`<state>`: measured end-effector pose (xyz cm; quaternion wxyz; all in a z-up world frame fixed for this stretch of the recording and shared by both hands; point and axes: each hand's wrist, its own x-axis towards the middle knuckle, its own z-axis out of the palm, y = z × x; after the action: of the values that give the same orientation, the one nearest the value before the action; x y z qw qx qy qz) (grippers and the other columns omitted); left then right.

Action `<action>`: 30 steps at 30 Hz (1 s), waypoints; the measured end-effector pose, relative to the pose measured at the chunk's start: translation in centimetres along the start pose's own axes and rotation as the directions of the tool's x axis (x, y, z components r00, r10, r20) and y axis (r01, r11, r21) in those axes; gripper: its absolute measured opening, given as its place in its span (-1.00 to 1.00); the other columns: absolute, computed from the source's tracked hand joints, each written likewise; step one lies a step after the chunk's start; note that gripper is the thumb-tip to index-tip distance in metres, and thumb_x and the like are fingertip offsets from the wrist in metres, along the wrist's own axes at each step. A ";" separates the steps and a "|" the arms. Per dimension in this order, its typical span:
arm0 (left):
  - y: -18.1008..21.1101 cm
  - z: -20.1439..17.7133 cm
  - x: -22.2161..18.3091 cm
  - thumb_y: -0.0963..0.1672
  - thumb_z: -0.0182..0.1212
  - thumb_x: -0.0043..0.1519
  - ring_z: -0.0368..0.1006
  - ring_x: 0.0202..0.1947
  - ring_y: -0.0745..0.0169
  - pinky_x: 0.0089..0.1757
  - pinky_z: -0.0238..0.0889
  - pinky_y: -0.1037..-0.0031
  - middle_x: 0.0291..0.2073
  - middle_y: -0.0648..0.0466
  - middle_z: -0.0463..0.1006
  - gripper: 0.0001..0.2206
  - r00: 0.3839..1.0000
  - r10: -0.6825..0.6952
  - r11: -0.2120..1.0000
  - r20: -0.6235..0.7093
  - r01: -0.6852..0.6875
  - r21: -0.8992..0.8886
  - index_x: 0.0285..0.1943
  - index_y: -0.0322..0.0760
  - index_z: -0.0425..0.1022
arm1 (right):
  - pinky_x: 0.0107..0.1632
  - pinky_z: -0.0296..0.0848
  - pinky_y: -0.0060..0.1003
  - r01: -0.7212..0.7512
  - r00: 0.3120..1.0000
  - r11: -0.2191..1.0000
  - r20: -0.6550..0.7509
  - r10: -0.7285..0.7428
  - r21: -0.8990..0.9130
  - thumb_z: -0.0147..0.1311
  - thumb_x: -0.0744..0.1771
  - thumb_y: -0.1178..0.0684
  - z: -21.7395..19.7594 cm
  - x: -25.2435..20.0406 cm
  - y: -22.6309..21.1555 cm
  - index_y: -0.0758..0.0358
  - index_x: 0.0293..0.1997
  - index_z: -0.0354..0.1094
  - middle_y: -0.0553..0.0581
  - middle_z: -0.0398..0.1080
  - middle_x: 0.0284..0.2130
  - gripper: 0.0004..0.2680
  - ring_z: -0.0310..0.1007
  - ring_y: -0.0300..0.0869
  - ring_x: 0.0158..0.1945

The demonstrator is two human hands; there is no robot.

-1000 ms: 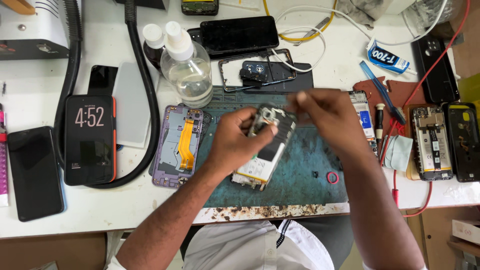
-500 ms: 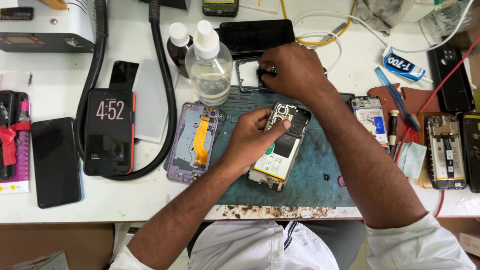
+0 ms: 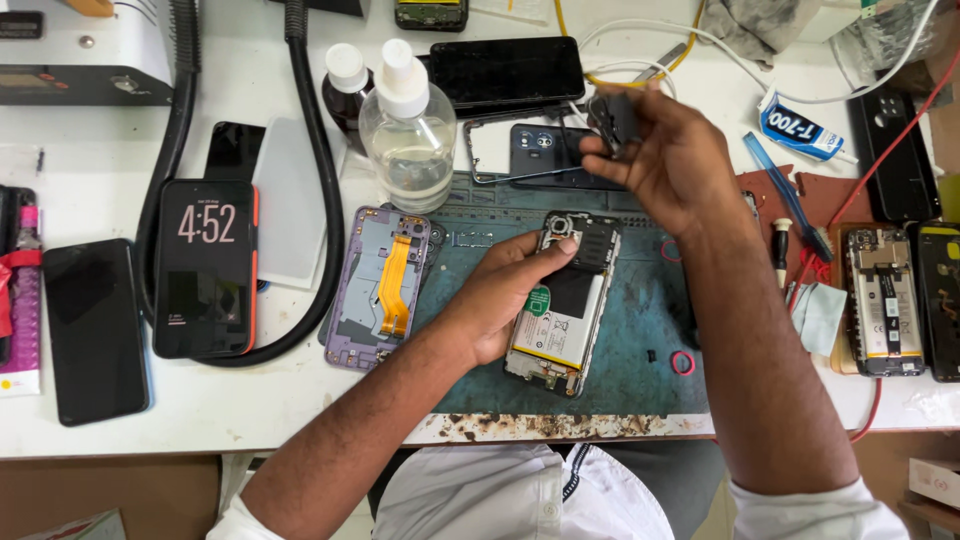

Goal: The person assembles components of a mobile phone on a repair bench, connecting internal cables and using a screwdriver to secure parts.

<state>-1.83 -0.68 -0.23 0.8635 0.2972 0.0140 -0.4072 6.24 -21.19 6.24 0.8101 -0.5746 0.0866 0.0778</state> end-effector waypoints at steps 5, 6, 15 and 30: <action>-0.4 -0.3 0.4 -0.06 0.22 0.35 0.58 -0.24 0.40 -0.20 0.52 0.47 -0.18 0.10 0.64 -0.78 0.998 0.056 0.998 -0.035 -0.055 0.036 0.04 -0.28 0.53 | -0.13 0.64 -0.28 0.023 0.999 0.999 -0.047 -0.025 -0.039 0.06 0.40 0.08 -1.7 -1.9 2.1 0.40 0.05 0.42 0.12 0.55 -0.24 -0.80 0.59 -0.17 -0.24; -0.5 -0.4 0.5 -0.06 0.23 0.37 0.57 -0.24 0.41 -0.19 0.51 0.46 -0.17 0.09 0.63 -0.78 0.996 0.088 0.995 -0.026 -0.086 0.043 0.04 -0.29 0.52 | -0.13 0.64 -0.28 0.021 0.999 0.999 -0.046 -0.023 -0.037 0.06 0.40 0.08 -2.2 -2.0 2.8 0.40 0.05 0.42 0.12 0.55 -0.24 -0.80 0.59 -0.17 -0.24; -0.3 -0.8 0.9 -0.03 0.21 0.34 0.58 -0.28 0.39 -0.23 0.53 0.45 -0.24 0.10 0.62 -0.75 0.993 0.063 0.996 -0.103 -0.055 0.077 0.01 -0.29 0.51 | -0.38 0.42 -0.46 0.080 0.985 0.972 -0.134 -0.111 -0.219 0.31 0.32 0.21 -3.0 -2.3 4.2 0.41 -0.16 0.52 0.09 0.52 -0.41 -0.90 0.45 -0.31 -0.44; 1.0 -1.2 0.7 -0.15 0.19 0.33 0.56 -0.19 0.39 -0.14 0.51 0.48 -0.15 0.07 0.63 -0.80 0.960 0.265 0.962 -0.091 -0.257 0.092 0.06 -0.36 0.52 | -0.40 0.51 -0.46 0.316 0.921 0.586 0.093 -0.377 -0.746 0.41 0.29 0.20 -1.3 2.6 1.3 0.41 -0.27 0.55 0.11 0.55 -0.48 -0.89 0.51 -0.30 -0.48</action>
<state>-0.41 -0.03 -0.88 0.8955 0.3508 0.0028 -0.2740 8.40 -21.96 4.00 0.4963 -0.8642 -0.0364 -0.0745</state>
